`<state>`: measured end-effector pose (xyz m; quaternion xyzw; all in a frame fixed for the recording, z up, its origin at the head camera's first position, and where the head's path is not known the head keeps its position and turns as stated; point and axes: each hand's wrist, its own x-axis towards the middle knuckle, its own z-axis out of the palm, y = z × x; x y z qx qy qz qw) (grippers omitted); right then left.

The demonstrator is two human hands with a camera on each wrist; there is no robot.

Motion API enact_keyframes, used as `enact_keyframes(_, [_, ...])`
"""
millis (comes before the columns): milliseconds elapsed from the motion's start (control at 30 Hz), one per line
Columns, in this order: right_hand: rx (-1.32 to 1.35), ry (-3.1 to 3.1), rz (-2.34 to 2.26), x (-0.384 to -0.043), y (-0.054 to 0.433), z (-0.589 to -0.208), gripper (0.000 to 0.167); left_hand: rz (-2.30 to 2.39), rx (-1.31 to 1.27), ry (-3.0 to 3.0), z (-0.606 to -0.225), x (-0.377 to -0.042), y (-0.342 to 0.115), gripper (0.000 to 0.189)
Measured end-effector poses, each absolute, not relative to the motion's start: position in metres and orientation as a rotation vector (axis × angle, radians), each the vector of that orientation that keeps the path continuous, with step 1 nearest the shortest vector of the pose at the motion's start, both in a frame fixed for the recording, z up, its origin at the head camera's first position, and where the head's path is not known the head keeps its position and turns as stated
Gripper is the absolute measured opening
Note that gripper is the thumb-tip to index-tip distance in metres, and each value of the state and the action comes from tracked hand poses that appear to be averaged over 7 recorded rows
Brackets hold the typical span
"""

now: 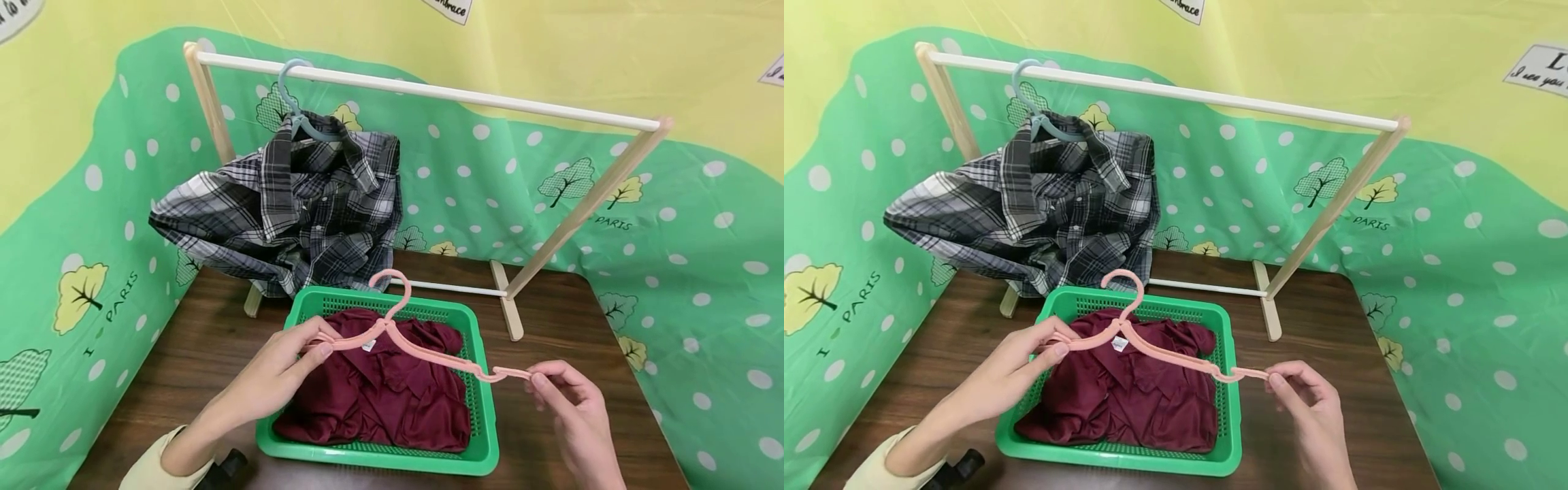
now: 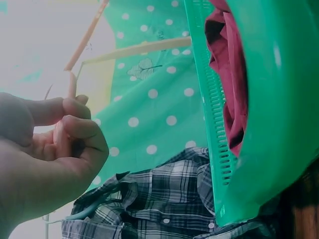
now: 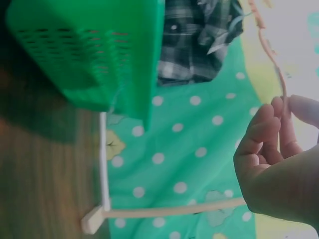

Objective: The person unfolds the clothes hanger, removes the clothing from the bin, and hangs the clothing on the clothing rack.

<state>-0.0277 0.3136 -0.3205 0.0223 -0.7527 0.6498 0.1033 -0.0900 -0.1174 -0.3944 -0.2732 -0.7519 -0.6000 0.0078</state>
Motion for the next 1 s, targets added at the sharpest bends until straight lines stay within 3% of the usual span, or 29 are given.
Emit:
enact_keyframes(533, [-0.075, -2.382, 1.693, -0.027, 0.314, -0.321, 0.020, -1.891, -0.843, -2.371, -0.396, -0.089, -0.115, 0.015])
enact_keyframes(733, [0.017, -2.453, 1.539, -0.028, 0.295, -0.308, 0.011, -1.797, -0.830, -2.409, -0.393, -0.083, -0.110, 0.015])
enact_keyframes(1000, [0.252, -2.455, 1.572, -0.026, 0.260, -0.305, 0.020, -1.743, -0.846, -2.439, -0.391, -0.072, -0.094, 0.011])
